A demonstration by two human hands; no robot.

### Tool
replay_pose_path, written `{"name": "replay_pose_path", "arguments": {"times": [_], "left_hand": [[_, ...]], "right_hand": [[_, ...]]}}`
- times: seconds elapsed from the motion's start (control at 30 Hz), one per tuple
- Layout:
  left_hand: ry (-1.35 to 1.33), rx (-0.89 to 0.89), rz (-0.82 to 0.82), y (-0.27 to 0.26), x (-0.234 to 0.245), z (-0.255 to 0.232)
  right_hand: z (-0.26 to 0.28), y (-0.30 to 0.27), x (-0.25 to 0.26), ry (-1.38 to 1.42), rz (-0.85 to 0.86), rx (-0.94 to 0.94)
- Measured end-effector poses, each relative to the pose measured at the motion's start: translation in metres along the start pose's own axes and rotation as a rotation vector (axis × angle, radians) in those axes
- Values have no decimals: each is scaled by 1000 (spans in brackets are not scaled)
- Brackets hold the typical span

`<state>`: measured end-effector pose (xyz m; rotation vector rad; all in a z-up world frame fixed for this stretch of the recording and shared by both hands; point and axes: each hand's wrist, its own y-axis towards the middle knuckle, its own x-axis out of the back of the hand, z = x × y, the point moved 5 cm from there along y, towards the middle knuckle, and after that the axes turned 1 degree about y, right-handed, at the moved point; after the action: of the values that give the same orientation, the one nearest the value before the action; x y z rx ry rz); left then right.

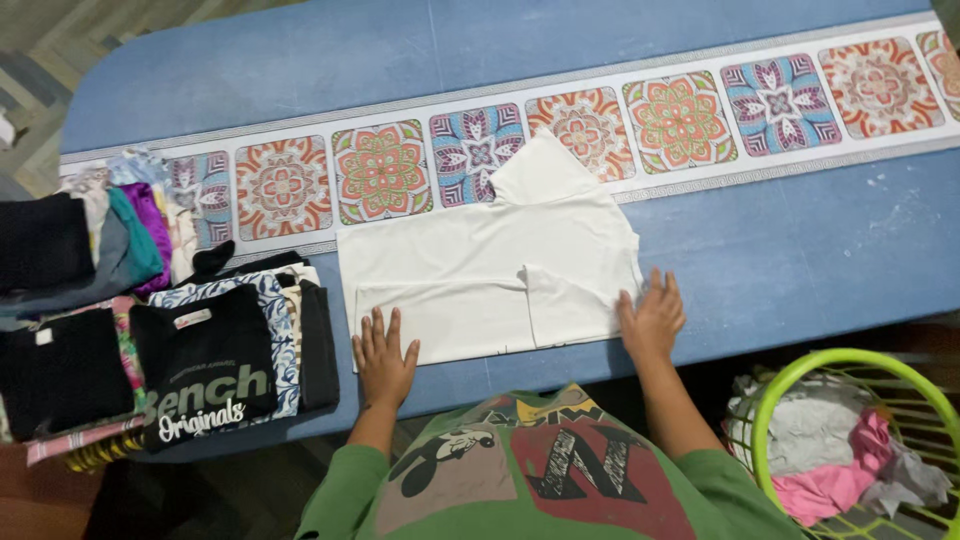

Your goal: The person folds several shirts and items of clothing on a blue table, moving them from a laundry basket to the table and then into a stack.

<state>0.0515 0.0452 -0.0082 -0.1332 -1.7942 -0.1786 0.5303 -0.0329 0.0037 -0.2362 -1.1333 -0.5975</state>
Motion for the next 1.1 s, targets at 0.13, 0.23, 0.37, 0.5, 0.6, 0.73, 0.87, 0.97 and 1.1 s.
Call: {"name": "replay_pose_path", "arguments": {"times": [0.13, 0.23, 0.37, 0.5, 0.6, 0.73, 0.87, 0.97, 1.1], "left_hand": [[4, 0, 37, -3, -4, 4], [19, 5, 21, -20, -4, -1], [-31, 18, 81, -48, 1, -7], [-90, 3, 177, -50, -3, 11], [-248, -66, 33, -9, -2, 41], [-325, -32, -119, 82, 9, 82], [-303, 77, -70, 156, 20, 90], [-126, 92, 11, 178, 31, 74], [-69, 163, 181, 191, 46, 62]], "right_hand": [[-17, -1, -1, 137, 80, -60], [-38, -1, -3, 188, 123, -54], [-57, -13, 6, 42, 128, 19], [-54, -15, 27, -58, 81, 58], [-42, 34, 26, 56, -19, 209], [-16, 131, -25, 299, 125, 251], [39, 216, -78, 496, 272, 161], [69, 248, -111, 519, 288, 78], [105, 268, -147, 316, 464, 63]]}}
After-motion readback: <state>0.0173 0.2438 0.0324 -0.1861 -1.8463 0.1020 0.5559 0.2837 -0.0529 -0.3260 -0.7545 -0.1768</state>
